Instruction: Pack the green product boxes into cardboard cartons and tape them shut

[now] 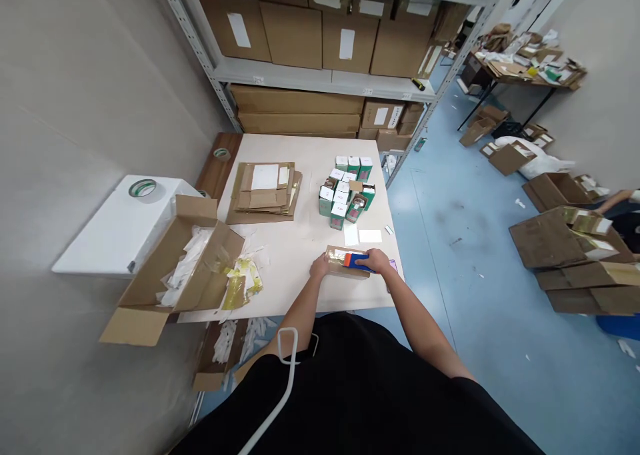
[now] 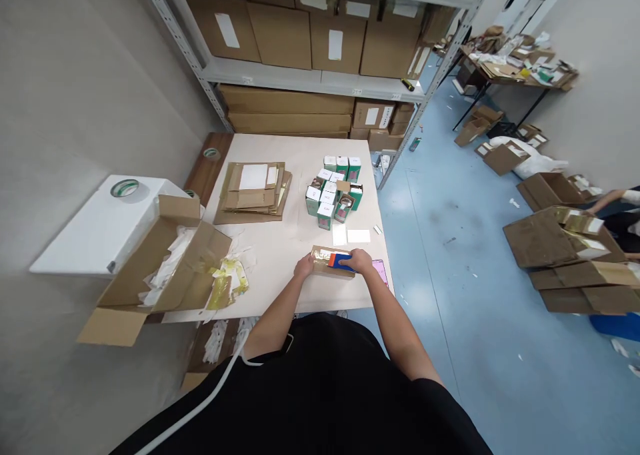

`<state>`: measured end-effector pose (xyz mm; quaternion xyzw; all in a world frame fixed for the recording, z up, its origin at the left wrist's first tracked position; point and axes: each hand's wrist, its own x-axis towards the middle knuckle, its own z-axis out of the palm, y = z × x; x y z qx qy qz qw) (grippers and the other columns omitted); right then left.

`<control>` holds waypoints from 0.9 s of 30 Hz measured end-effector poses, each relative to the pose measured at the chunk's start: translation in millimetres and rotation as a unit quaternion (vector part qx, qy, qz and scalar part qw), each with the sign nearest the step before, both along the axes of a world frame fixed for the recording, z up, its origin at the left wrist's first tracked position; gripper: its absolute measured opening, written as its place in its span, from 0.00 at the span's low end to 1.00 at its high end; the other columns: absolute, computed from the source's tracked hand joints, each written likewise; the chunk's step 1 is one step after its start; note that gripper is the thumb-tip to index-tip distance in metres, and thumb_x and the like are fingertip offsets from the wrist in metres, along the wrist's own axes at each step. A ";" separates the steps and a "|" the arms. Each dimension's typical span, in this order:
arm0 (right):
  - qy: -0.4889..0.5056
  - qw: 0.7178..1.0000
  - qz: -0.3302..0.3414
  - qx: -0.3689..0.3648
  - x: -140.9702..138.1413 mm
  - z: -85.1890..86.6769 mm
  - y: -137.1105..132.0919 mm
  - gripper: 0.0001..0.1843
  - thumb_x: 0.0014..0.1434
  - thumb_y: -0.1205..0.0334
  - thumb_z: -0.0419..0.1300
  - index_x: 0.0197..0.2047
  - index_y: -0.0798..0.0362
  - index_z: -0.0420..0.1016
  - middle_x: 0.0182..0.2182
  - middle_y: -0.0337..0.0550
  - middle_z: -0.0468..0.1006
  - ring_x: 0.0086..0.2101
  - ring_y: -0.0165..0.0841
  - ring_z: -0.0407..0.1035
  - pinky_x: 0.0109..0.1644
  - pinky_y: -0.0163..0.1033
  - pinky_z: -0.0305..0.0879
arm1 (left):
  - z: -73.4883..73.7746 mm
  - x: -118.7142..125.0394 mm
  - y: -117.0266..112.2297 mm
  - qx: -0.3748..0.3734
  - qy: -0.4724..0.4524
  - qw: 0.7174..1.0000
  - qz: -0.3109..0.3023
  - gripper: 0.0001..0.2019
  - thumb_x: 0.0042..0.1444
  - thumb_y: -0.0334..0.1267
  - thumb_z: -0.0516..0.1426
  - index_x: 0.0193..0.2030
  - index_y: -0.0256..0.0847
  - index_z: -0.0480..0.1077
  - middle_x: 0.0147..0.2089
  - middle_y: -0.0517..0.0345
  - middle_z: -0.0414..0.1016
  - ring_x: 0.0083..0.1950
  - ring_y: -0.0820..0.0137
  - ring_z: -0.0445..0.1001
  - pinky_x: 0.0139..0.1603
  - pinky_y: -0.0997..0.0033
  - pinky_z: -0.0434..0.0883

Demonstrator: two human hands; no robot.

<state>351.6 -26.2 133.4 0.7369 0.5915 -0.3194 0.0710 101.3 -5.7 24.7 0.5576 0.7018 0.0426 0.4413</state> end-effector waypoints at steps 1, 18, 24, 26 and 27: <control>-0.004 1.000 -0.002 0.002 10.6 0.8 -3.8 0.28 0.54 0.33 0.68 0.39 0.51 0.82 0.39 0.47 0.84 0.39 0.38 0.77 0.32 0.35 0.57 | 0.5 -0.8 0.6 0.000 0.002 1.000 -0.003 0.25 0.73 0.52 0.42 0.64 0.50 0.72 0.59 0.49 0.81 0.59 0.55 0.78 0.53 0.61 0.72; -0.052 0.997 -0.061 -0.005 104.6 17.1 -46.9 0.23 0.54 0.39 0.70 0.38 0.52 0.82 0.36 0.45 0.83 0.36 0.36 0.75 0.30 0.35 0.54 | -0.6 -9.0 14.4 0.002 -0.002 0.999 -0.032 0.25 0.71 0.54 0.45 0.62 0.49 0.75 0.61 0.48 0.80 0.61 0.53 0.77 0.56 0.60 0.72; -0.038 0.997 -0.070 -0.017 88.4 24.7 -45.3 0.24 0.54 0.38 0.70 0.36 0.52 0.81 0.32 0.42 0.82 0.33 0.35 0.75 0.31 0.34 0.55 | -3.7 -25.3 23.8 0.001 -0.027 0.999 -0.024 0.25 0.69 0.55 0.50 0.64 0.48 0.75 0.62 0.48 0.79 0.64 0.53 0.76 0.59 0.61 0.72; -0.033 0.996 -0.078 -0.016 82.8 28.9 -42.4 0.24 0.55 0.37 0.69 0.36 0.52 0.81 0.30 0.41 0.81 0.32 0.34 0.74 0.31 0.33 0.55 | -3.3 -31.2 26.9 0.003 -0.031 0.999 -0.023 0.25 0.68 0.56 0.51 0.63 0.48 0.76 0.62 0.49 0.80 0.63 0.53 0.76 0.59 0.62 0.72; -0.031 0.996 -0.080 -0.012 79.3 30.7 -40.2 0.24 0.55 0.38 0.69 0.35 0.52 0.81 0.29 0.40 0.80 0.31 0.34 0.74 0.30 0.33 0.55 | -2.6 -34.8 28.5 0.005 -0.033 0.999 -0.022 0.25 0.68 0.57 0.51 0.62 0.49 0.76 0.61 0.50 0.80 0.63 0.54 0.77 0.59 0.62 0.72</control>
